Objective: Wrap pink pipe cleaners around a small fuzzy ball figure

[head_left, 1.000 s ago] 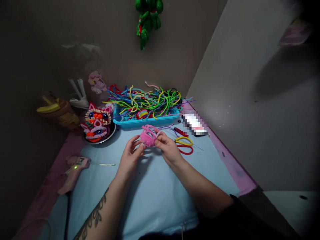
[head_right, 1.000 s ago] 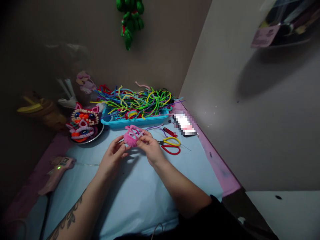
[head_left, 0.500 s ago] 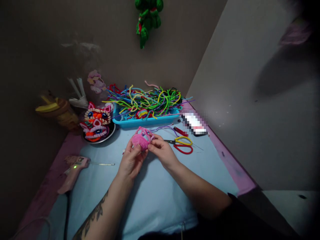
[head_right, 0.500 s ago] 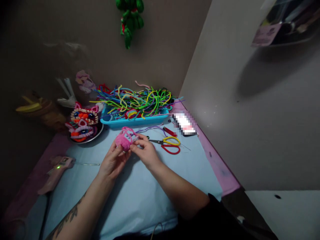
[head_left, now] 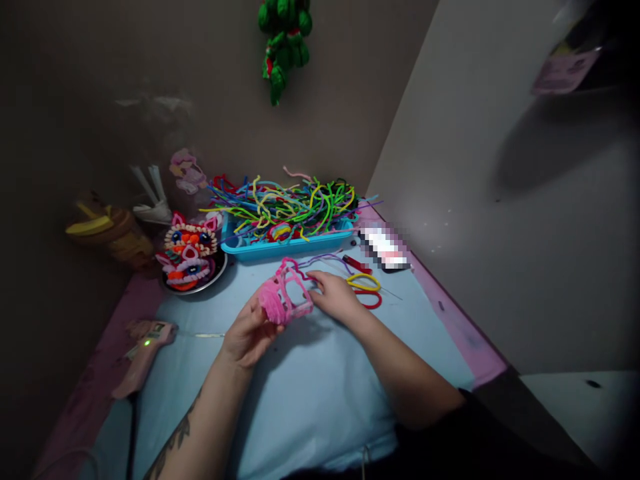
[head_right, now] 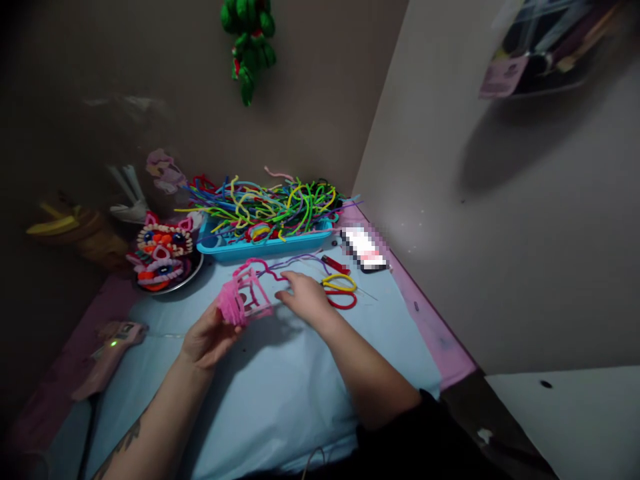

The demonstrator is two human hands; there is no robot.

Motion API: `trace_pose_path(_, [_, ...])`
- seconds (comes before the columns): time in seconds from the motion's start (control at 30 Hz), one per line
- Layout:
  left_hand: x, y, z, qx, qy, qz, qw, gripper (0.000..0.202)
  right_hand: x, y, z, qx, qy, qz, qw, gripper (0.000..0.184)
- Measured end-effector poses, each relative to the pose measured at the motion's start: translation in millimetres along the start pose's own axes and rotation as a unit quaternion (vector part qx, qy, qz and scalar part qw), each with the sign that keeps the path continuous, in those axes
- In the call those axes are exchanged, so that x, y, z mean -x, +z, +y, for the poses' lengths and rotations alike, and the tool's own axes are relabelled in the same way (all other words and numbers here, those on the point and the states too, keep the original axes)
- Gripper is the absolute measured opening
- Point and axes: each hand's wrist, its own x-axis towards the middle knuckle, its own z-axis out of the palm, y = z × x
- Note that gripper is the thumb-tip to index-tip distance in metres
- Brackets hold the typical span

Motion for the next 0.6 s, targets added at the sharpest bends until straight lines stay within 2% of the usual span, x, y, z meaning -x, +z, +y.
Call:
trace_pose_path(0.1, [4.6,2.8,0.3,-0.021,-0.008,-0.019,1.0,0.069,-1.5,1.7,3.5,0.085,0.004,0.021,0.996,0.014])
trace_pose_path(0.17, [6.0,3.9,1.2,-0.039,-0.011,-0.023,0.999,0.066,-5.0,0.1,7.7,0.069,0.02,0.04,0.997,0.015])
trace_pose_path(0.2, [5.9,4.1,1.8,-0.047,-0.013,-0.023,0.999,0.065,-7.1,-1.6,10.0,0.031,0.027,0.057,0.998,0.017])
trace_pose_path(0.27, [4.2,3.5,2.8,-0.059,-0.02,-0.017,0.998,0.064,-11.1,-6.5,14.2,-0.109,0.038,0.107,0.987,0.017])
trace_pose_path(0.33, [0.9,1.5,3.3,-0.06,-0.034,0.0,0.998,0.063,-12.9,-12.7,16.8,-0.28,0.041,0.154,0.947,0.022])
trace_pose_path(0.4, [-3.0,-1.5,3.2,-0.049,-0.049,0.027,0.997,0.058,-11.4,-19.2,16.7,-0.407,0.022,0.176,0.896,0.033])
trace_pose_path(0.43, [-4.9,-3.2,3.0,-0.041,-0.053,0.041,0.997,0.054,-9.4,-22.4,15.4,-0.441,0.004,0.182,0.879,0.035])
trace_pose_path(0.5, [-8.2,-6.4,2.3,-0.026,-0.05,0.062,0.996,0.044,-3.0,-28.1,9.9,-0.465,-0.049,0.183,0.865,0.031])
trace_pose_path(0.6, [-11.2,-9.7,1.4,-0.015,-0.045,0.072,0.996,0.034,9.2,-34.3,-3.4,-0.434,-0.125,0.154,0.879,0.028])
